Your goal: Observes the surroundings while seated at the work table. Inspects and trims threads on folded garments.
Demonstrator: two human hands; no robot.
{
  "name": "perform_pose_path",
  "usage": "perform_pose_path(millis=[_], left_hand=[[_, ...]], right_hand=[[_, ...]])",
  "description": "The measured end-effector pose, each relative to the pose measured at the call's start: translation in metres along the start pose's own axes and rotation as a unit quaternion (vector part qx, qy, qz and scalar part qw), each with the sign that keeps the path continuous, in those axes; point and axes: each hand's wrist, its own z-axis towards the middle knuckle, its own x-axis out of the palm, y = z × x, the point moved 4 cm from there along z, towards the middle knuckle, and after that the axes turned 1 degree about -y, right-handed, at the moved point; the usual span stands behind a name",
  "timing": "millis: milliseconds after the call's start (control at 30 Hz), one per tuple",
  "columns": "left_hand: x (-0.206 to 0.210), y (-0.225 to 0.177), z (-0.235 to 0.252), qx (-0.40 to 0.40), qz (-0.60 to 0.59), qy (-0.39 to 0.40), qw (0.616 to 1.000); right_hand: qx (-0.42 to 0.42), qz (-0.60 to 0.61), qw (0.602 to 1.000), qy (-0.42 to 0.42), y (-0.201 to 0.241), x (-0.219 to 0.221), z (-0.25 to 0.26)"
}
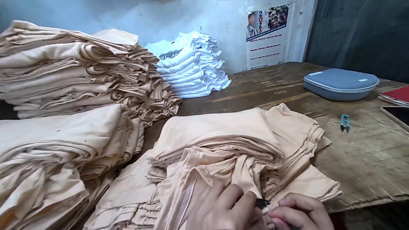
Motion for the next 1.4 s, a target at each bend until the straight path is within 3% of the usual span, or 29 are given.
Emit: perform_pose_path(millis=[233, 500, 700, 900, 967, 1100, 1167, 1267, 1400], left_hand=[[-0.004, 0.011, -0.02, -0.017, -0.029, -0.029, 0.999], [0.002, 0.027, -0.03, -0.086, -0.107, -0.013, 0.99], [-0.013, 0.011, -0.012, -0.035, -0.049, -0.024, 0.998], [0.002, -0.004, 0.005, 0.013, 0.007, -0.048, 0.999], [0.0, 0.001, 0.0, -0.009, -0.027, -0.049, 0.998], [0.004, 0.019, -0.02, -0.065, -0.123, 0.029, 0.99], [0.006, 0.026, -0.024, -0.075, -0.169, 0.021, 0.983], [-0.004, 0.031, -0.018, -0.078, -0.228, -0.005, 0.971], [-0.002, 0.047, -0.004, -0.131, -0.271, -0.044, 0.953]], right_hand=[[-0.007, 0.045, 0.998, 0.042, -0.014, -0.012, -0.016], [0.093, 0.001, 0.995, 0.033, -0.007, 0.0, 0.0], [0.081, -0.021, 0.996, -0.036, -0.004, -0.003, 0.004], [0.042, -0.037, 0.997, -0.053, 0.003, 0.002, 0.013], [0.038, -0.017, 0.999, -0.035, 0.001, -0.004, 0.011], [0.013, 0.047, 0.998, 0.037, -0.014, -0.007, -0.002], [0.001, 0.044, 0.998, 0.055, -0.009, 0.004, -0.003], [0.005, 0.072, 0.997, 0.019, 0.003, 0.027, 0.007], [0.112, 0.249, 0.961, -0.043, -0.017, 0.049, 0.03]])
